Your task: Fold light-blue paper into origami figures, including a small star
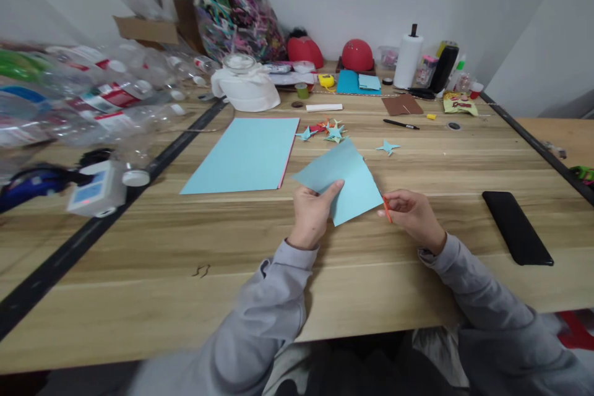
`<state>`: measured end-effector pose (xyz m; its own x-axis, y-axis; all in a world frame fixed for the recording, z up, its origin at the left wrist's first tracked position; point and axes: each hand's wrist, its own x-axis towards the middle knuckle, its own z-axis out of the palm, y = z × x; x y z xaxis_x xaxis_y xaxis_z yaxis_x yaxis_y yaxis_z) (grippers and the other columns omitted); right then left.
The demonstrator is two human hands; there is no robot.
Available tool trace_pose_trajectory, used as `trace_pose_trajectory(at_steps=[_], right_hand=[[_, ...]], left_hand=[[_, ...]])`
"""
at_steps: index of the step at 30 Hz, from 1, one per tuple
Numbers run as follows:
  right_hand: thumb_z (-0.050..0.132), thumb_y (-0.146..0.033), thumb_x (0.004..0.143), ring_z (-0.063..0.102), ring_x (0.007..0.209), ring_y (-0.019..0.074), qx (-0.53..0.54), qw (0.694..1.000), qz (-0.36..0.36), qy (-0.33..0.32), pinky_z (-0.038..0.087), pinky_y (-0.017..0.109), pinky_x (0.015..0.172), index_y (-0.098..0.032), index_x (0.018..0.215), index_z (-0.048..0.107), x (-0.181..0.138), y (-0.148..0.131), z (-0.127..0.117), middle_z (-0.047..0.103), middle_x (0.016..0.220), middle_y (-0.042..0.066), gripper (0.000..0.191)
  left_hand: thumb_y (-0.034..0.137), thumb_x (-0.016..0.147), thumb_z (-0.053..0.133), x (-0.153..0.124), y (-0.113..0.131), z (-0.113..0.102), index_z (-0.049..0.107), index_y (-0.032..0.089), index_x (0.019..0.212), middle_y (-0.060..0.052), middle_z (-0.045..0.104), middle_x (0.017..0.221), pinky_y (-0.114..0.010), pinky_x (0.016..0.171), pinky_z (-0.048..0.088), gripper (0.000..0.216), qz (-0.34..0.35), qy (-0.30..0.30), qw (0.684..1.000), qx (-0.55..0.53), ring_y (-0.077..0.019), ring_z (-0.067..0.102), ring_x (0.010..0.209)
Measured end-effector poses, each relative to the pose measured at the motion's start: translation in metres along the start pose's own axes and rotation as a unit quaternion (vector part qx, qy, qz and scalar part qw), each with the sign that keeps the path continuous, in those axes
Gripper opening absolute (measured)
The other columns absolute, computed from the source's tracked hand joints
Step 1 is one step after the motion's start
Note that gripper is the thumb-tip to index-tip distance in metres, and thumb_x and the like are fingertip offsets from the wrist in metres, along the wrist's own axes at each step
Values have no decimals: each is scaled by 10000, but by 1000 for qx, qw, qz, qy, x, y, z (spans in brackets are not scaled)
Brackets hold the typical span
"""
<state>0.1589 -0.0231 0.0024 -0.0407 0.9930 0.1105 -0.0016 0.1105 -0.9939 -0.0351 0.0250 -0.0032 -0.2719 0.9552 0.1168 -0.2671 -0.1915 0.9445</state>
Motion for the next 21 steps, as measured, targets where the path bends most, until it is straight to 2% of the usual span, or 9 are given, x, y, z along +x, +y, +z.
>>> trace_pose_trajectory(at_steps=[6, 10, 15, 21], right_hand=[[918, -361, 496, 486, 509, 85, 8, 1000, 17, 9, 398, 236, 488, -178, 793, 716, -1, -2, 2, 564, 553, -55, 403], [918, -378, 489, 468, 498, 82, 3, 1000, 22, 13, 375, 234, 484, -176, 794, 719, 0, -1, 2, 558, 534, -58, 416], [917, -401, 477, 462, 496, 84, -5, 999, 22, 24, 361, 239, 487, -171, 781, 718, -1, -2, 3, 563, 531, -52, 430], [902, -430, 502, 436, 483, 77, -21, 999, 21, 19, 332, 238, 476, -166, 781, 717, -1, -2, 3, 540, 528, -55, 426]], left_hand=[[370, 550, 866, 0, -4, -2, 743, 118, 803, -87, 766, 849, -308, 782, 565, 378, 25, 9, 998, 59, -217, 696, 843], [366, 560, 859, 0, -6, -4, 746, 118, 800, -92, 767, 883, -298, 761, 565, 363, 32, 9, 997, 68, -212, 691, 838], [381, 585, 850, 1, -8, -6, 747, 125, 755, -82, 759, 834, -295, 736, 567, 324, 49, 0, 994, 95, -205, 683, 800], [377, 599, 846, 1, -9, -7, 751, 128, 785, -87, 763, 870, -308, 757, 573, 325, 58, -7, 994, 96, -209, 686, 819]])
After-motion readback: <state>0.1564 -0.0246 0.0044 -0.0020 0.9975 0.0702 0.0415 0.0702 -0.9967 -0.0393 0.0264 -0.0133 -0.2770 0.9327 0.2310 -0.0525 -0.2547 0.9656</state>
